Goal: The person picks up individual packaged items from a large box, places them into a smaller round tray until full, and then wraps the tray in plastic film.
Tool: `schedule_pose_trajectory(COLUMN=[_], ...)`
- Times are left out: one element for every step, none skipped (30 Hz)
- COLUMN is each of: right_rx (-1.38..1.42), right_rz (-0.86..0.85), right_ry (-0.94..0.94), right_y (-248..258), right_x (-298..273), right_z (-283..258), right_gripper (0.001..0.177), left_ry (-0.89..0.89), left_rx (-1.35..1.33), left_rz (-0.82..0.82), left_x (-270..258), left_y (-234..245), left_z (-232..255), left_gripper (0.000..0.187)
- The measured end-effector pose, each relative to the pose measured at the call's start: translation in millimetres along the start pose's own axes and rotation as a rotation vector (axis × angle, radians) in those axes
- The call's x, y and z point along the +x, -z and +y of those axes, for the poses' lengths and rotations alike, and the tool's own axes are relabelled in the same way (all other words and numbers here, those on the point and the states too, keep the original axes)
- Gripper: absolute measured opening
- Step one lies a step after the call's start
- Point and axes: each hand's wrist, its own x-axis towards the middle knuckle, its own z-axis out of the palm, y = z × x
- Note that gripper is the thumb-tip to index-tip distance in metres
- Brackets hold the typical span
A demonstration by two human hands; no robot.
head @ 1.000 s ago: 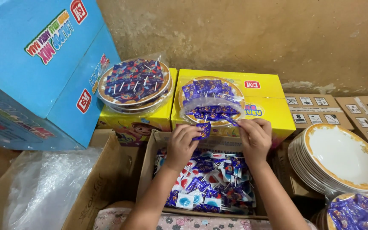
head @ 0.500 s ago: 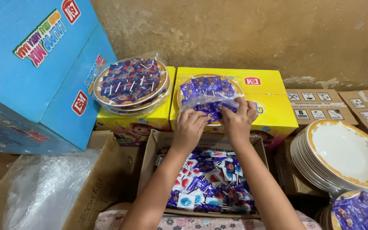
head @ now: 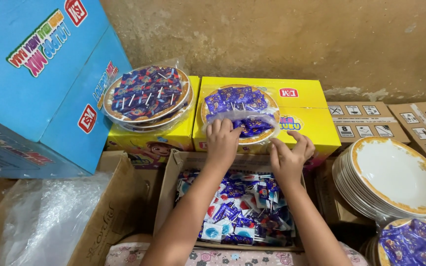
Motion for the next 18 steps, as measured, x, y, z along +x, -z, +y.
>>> schedule_pose_trajectory(right_rx=[0.000, 0.014, 0.029, 0.029, 0.033, 0.038, 0.040, 0.087, 0.134, 0.134, 0.112, 0.086, 0.084, 0.028, -0.031, -0.034, 0.028, 0.090], right_rz=[0.001, 0.001, 0.001, 0.002, -0.007, -0.018, -0.021, -0.077, -0.134, -0.132, -0.361, -0.590, -0.588, -0.795, -1.000, -1.003, -1.063, -1.121], right_ry=[0.001, -0.001, -0.002, -0.003, 0.001, 0.006, 0.006, 0.044, 0.082, 0.085, -0.016, -0.124, -0.125, -0.047, 0.033, 0.033, 0.093, 0.152], right_y=[0.3, 0.7, 1.1, 0.1, -1.0, -1.8, -5.5, -8.6, -11.8, -24.6, -37.5, -49.0, -51.0, -53.8, -57.0, -53.8, -50.8, -47.9], right_x=[-6.8, -14.5, -22.3, -28.3, -34.5, -41.5, -45.6, -50.0, -54.4, -69.6, -84.7, -101.5, -109.0, -115.4, -121.9, -120.4, -119.0, -117.2], right_z=[3.7, 6.5, 9.2, 11.1, 12.7, 13.8, 17.5, 21.5, 25.4, 32.0, 38.3, 44.3, 39.6, 35.4, 31.1, 15.5, 0.0, -14.9], right_gripper=[0.012, 0.014, 0.016, 0.016, 0.017, 0.018, 0.018, 0.024, 0.030, 0.030, 0.025, 0.021, 0.021, 0.021, 0.021, 0.021, 0.026, 0.032], left_ry=[0.000, 0.017, 0.033, 0.033, 0.052, 0.076, 0.079, 0.075, 0.071, 0.070, 0.039, 0.006, 0.004, 0.020, 0.036, 0.038, 0.081, 0.120], left_rx=[0.000, 0.006, 0.012, 0.013, -0.036, -0.084, -0.082, -0.138, -0.194, -0.193, -0.218, -0.247, -0.248, -0.257, -0.266, -0.269, -0.212, -0.155], left_rz=[0.001, -0.015, -0.031, -0.031, -0.070, -0.109, -0.111, -0.096, -0.081, -0.078, -0.091, -0.106, -0.106, -0.194, -0.282, -0.281, -0.418, -0.555], left_x=[-0.1, -0.8, -1.6, -4.5, -7.6, -12.1, -23.0, -33.1, -43.0, -57.7, -72.4, -88.0, -103.3, -118.5, -133.6, -148.8, -164.0, -178.4], left_y=[-0.2, 0.0, 0.3, 2.6, 5.0, 8.2, 9.1, 9.1, 9.3, 8.6, 8.0, 7.6, 2.8, -2.3, -7.5, -13.0, -18.7, -25.1], left_z=[1.3, 2.2, 3.2, 2.9, 2.6, 2.2, -1.1, -4.0, -7.0, -10.3, -13.9, -16.7, -19.6, -22.7, -26.1, -29.7, -33.1, -36.3], left_gripper=[0.007, 0.005, 0.003, 0.003, 0.011, 0.023, 0.023, 0.027, 0.033, 0.033, 0.030, 0.029, 0.029, 0.026, 0.024, 0.024, 0.023, 0.022])
